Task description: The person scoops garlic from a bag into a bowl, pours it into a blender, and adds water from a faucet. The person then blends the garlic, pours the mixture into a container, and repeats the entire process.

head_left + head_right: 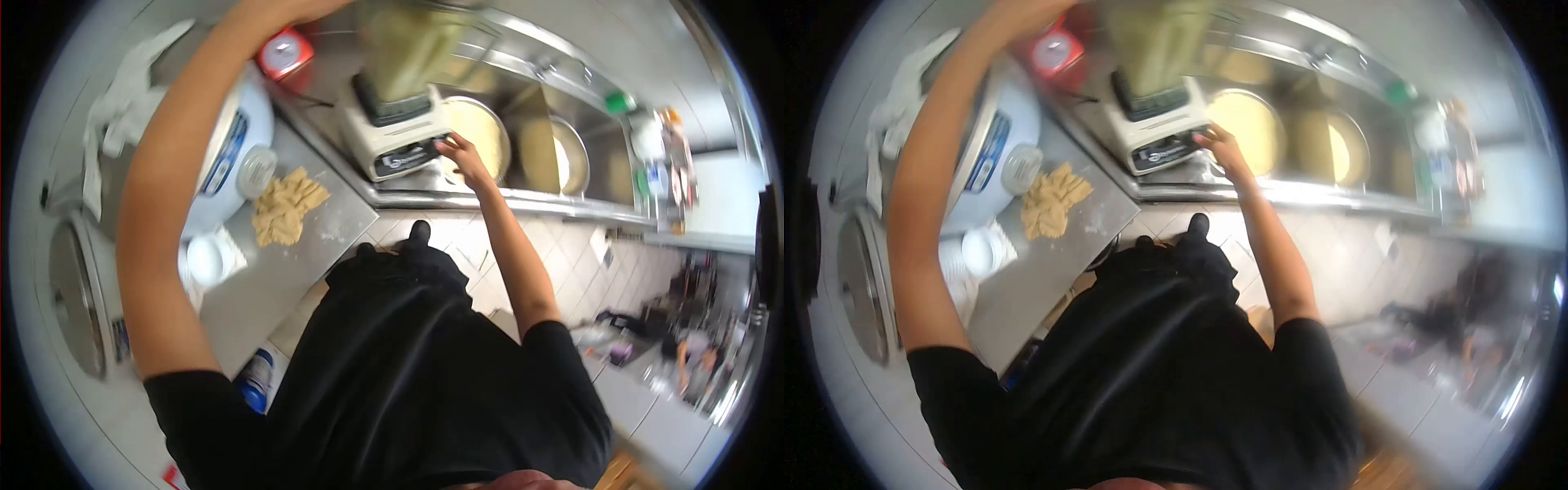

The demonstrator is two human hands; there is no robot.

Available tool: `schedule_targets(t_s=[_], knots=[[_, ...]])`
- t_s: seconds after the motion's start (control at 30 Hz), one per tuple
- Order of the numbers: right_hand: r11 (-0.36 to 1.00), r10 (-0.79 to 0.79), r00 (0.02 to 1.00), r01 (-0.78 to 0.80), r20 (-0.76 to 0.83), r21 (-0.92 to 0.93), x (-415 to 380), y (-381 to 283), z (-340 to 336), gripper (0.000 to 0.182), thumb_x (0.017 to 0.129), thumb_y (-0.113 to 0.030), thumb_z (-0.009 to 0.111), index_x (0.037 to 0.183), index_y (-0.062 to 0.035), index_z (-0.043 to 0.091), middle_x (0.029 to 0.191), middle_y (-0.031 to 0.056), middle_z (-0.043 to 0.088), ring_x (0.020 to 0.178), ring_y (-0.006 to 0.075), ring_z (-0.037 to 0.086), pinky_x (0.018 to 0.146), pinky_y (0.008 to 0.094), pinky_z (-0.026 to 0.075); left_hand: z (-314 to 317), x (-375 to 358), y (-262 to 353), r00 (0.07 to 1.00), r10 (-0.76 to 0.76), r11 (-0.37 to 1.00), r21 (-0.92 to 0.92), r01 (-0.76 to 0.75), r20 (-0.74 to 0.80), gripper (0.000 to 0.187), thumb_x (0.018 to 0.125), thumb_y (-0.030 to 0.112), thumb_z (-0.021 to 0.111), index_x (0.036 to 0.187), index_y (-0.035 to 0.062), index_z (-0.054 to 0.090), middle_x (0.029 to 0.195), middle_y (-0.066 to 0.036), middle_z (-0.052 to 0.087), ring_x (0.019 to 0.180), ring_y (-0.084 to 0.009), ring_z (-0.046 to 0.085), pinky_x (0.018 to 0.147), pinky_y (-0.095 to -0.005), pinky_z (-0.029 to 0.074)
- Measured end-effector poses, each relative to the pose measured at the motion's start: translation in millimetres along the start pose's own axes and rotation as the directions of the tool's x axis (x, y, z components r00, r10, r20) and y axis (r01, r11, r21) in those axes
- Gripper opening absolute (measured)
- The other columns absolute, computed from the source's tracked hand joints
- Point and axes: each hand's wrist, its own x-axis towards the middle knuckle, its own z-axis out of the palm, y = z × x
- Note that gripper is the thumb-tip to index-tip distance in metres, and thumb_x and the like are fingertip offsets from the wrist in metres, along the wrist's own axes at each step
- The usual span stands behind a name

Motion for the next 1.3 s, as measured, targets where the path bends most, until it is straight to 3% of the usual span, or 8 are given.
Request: schedule_targets(t_s=[0.07, 0.43, 0.67, 0.77, 0.87, 1.1, 1.17, 1.3], knots=[[0.998, 0.040, 0.999, -0.039, -0.017, 0.041, -9, -13, -2, 0.065, 0.079, -0.026, 0.068, 0.134, -0.0032, 0.041, 0.129, 0.0164, 0.050, 0.118, 0.0248, 0.047, 0.094, 0.0381, 0.036, -5, -1, 1, 0.995, 0.062, 0.998, -0.008, -0.061, 0.083, 0.030, 0.087, 0.023, 0.049, 0.104, -0.0008, 0.056, 0.097, -0.015, 0.061, 0.091, -0.0260, 0.057, 0.078, -0.0383, 0.044], [0.964, -0.104, 0.988, 0.128, -0.111, 0.234, 22, 37, -2, 0.070, 0.073, -0.025, 0.076, 0.131, -0.0024, 0.045, 0.128, 0.0241, 0.048, 0.121, 0.0287, 0.046, 0.099, 0.0335, 0.037, 10, 15, -36, 0.924, 0.370, 0.928, 0.007, -0.371, -0.095, 0.028, 0.088, 0.025, 0.054, 0.078, 0.0008, 0.044, 0.068, -0.005, 0.042, 0.066, -0.0148, 0.039, 0.065, -0.0278, 0.036], [0.956, -0.245, 0.960, 0.216, -0.137, -0.198, 25, 2, -35, 0.071, 0.077, -0.045, 0.068, 0.125, 0.0030, 0.049, 0.121, 0.0208, 0.055, 0.114, 0.0255, 0.052, 0.097, 0.0316, 0.038, 4, 16, -49, 0.971, 0.239, 0.970, -0.039, -0.239, -0.007, 0.022, 0.090, 0.022, 0.052, 0.083, 0.0015, 0.048, 0.074, -0.001, 0.044, 0.072, -0.0119, 0.040, 0.067, -0.0245, 0.036], [0.814, -0.539, 0.762, 0.580, -0.358, 0.010, -4, -99, -50, 0.054, 0.081, -0.045, 0.062, 0.114, -0.0020, 0.058, 0.104, 0.0133, 0.063, 0.100, 0.0210, 0.058, 0.085, 0.0326, 0.045, 7, 12, -45, 0.966, 0.249, 0.965, -0.062, -0.253, -0.062, 0.020, 0.090, 0.022, 0.052, 0.085, 0.0023, 0.049, 0.079, 0.000, 0.043, 0.074, -0.0109, 0.041, 0.068, -0.0232, 0.034], [0.691, -0.710, 0.686, 0.722, -0.159, 0.029, 3, -147, -50, 0.044, 0.080, -0.046, 0.062, 0.092, -0.0037, 0.064, 0.082, 0.0096, 0.064, 0.079, 0.0178, 0.059, 0.073, 0.0313, 0.046, 3, 10, -54, 0.978, 0.197, 0.979, -0.047, -0.201, -0.062, 0.025, 0.090, 0.027, 0.052, 0.087, 0.0023, 0.050, 0.082, -0.001, 0.043, 0.077, -0.0108, 0.041, 0.069, -0.0226, 0.033], [0.726, -0.678, 0.734, 0.662, 0.033, 0.186, 28, -150, -28, 0.063, 0.070, -0.064, 0.061, 0.084, -0.0032, 0.066, 0.083, 0.0195, 0.064, 0.078, 0.0326, 0.062, 0.069, 0.0423, 0.047, 1, -5, -50, 0.990, 0.126, 0.992, -0.020, -0.127, -0.068, 0.029, 0.084, 0.031, 0.058, 0.090, 0.0032, 0.052, 0.086, -0.001, 0.044, 0.078, -0.0122, 0.042, 0.071, -0.0243, 0.033], [0.695, -0.634, 0.773, 0.558, 0.020, 0.455, 35, -155, -20, 0.060, 0.073, -0.061, 0.061, 0.062, -0.0015, 0.061, 0.056, 0.0156, 0.052, 0.055, 0.0267, 0.055, 0.055, 0.0399, 0.042, 7, -13, -31, 0.972, -0.158, 0.898, -0.435, 0.067, -0.176, 0.028, 0.079, 0.025, 0.065, 0.094, 0.0042, 0.053, 0.089, 0.000, 0.044, 0.079, -0.0116, 0.043, 0.071, -0.0240, 0.034], [0.663, -0.526, 0.805, 0.590, -0.274, 0.461, 23, -182, -20, 0.056, 0.068, -0.052, 0.069, 0.047, -0.0037, 0.050, 0.043, 0.0133, 0.041, 0.043, 0.0303, 0.043, 0.046, 0.0413, 0.035, 3, 0, -2, 0.988, -0.137, 0.867, -0.491, 0.084, -0.074, 0.033, 0.073, 0.017, 0.069, 0.101, 0.0058, 0.053, 0.094, 0.000, 0.045, 0.087, -0.0108, 0.046, 0.075, -0.0231, 0.036]])
